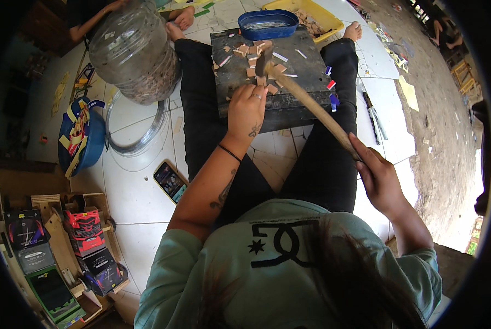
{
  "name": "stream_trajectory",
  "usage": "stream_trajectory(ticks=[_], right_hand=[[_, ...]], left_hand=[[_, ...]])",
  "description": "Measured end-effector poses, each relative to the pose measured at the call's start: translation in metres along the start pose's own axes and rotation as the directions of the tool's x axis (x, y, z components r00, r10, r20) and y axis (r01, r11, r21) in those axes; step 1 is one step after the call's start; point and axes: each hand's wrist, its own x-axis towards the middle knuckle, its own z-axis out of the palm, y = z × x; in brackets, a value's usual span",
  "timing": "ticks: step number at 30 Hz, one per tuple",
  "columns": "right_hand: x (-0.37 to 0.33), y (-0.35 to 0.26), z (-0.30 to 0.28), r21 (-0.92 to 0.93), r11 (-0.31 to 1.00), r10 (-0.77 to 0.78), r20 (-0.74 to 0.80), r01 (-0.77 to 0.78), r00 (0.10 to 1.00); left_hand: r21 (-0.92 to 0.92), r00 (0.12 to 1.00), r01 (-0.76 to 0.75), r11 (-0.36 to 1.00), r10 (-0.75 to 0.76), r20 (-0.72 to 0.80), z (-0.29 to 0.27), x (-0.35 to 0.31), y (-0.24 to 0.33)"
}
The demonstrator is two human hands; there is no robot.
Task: The person sits on the floor and repeatedly uses a hammer to split small rectangular wooden blocks on a dark work surface. They pick up blocks from a large plastic container, place them on the surface, strike them with the hammer, and then separate the split pieces by hand.
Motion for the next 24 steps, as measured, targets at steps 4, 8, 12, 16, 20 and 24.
stream_trajectory(ticks=[4,8,12,16,20,24], right_hand=[[-0.001,0.001,0.000,0.004,1.000,0.025,0.032,-0.025,0.999],[-0.002,0.001,0.001,0.006,1.000,0.007,-0.012,-0.007,1.000],[0.000,0.003,0.001,-0.067,0.996,0.071,0.088,-0.065,0.994],[-0.001,0.005,0.003,0.023,1.000,-0.007,-0.007,0.007,1.000],[0.000,0.013,0.005,0.038,0.999,0.026,0.020,-0.026,0.999],[0.010,0.033,0.014,0.072,0.997,0.009,-0.127,0.001,0.992]], left_hand=[[0.011,1.000,0.007,1.000,-0.007,-0.006,0.002,-0.003,0.000],[-0.001,0.998,-0.017,1.000,0.017,-0.056,0.005,-0.004,-0.001],[-0.015,0.999,0.006,1.000,-0.007,-0.033,0.004,-0.004,0.000],[-0.006,1.000,0.014,1.000,-0.014,-0.028,0.003,-0.004,0.002],[0.015,1.000,0.017,1.000,-0.017,-0.015,0.003,-0.004,0.002],[-0.031,0.998,0.062,0.998,-0.062,0.000,-0.001,-0.005,0.002]])
